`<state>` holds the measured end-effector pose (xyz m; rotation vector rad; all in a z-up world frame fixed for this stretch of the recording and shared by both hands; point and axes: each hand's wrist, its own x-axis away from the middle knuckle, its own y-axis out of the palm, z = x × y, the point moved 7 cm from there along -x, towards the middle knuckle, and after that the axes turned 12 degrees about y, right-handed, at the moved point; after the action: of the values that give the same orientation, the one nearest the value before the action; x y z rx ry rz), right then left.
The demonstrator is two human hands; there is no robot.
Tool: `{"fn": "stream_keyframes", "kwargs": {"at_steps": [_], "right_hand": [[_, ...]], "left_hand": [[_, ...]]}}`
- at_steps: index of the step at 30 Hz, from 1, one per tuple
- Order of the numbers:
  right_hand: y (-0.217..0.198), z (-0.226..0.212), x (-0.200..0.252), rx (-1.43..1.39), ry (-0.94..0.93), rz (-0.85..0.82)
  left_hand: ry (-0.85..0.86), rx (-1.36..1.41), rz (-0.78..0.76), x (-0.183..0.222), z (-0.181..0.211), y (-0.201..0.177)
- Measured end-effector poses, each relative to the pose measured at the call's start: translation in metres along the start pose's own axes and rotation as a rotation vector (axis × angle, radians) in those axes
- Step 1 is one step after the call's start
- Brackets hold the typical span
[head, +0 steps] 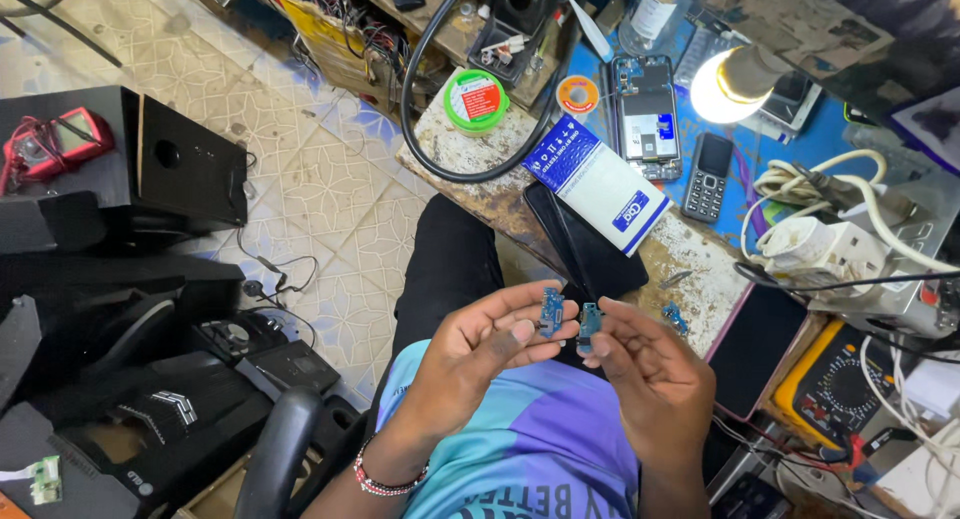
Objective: The person pries the back cover off a smartphone, takes a replacement component out of its box, and compares two internal circuit boards.
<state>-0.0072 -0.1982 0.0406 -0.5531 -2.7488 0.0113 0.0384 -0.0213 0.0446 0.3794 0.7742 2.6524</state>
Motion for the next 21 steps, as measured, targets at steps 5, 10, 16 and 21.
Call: {"fn": "stream_keyframes", "kwargs": {"at_steps": [5, 10, 16, 21], "right_hand": [[0.001, -0.002, 0.002, 0.017, -0.042, -0.044], [0.004, -0.007, 0.004, 0.037, -0.092, -0.085], [0.007, -0.018, 0.007, 0.075, -0.166, -0.111], [0.004, -0.019, 0.009, 0.142, -0.171, -0.095]], "left_hand": [[-0.012, 0.005, 0.01, 0.0, -0.001, 0.001], [-0.014, 0.008, 0.001, 0.0, -0.001, 0.001], [0.013, -0.001, -0.039, 0.001, 0.0, 0.005], [0.014, 0.024, -0.045, 0.002, 0.0, 0.005]]}}
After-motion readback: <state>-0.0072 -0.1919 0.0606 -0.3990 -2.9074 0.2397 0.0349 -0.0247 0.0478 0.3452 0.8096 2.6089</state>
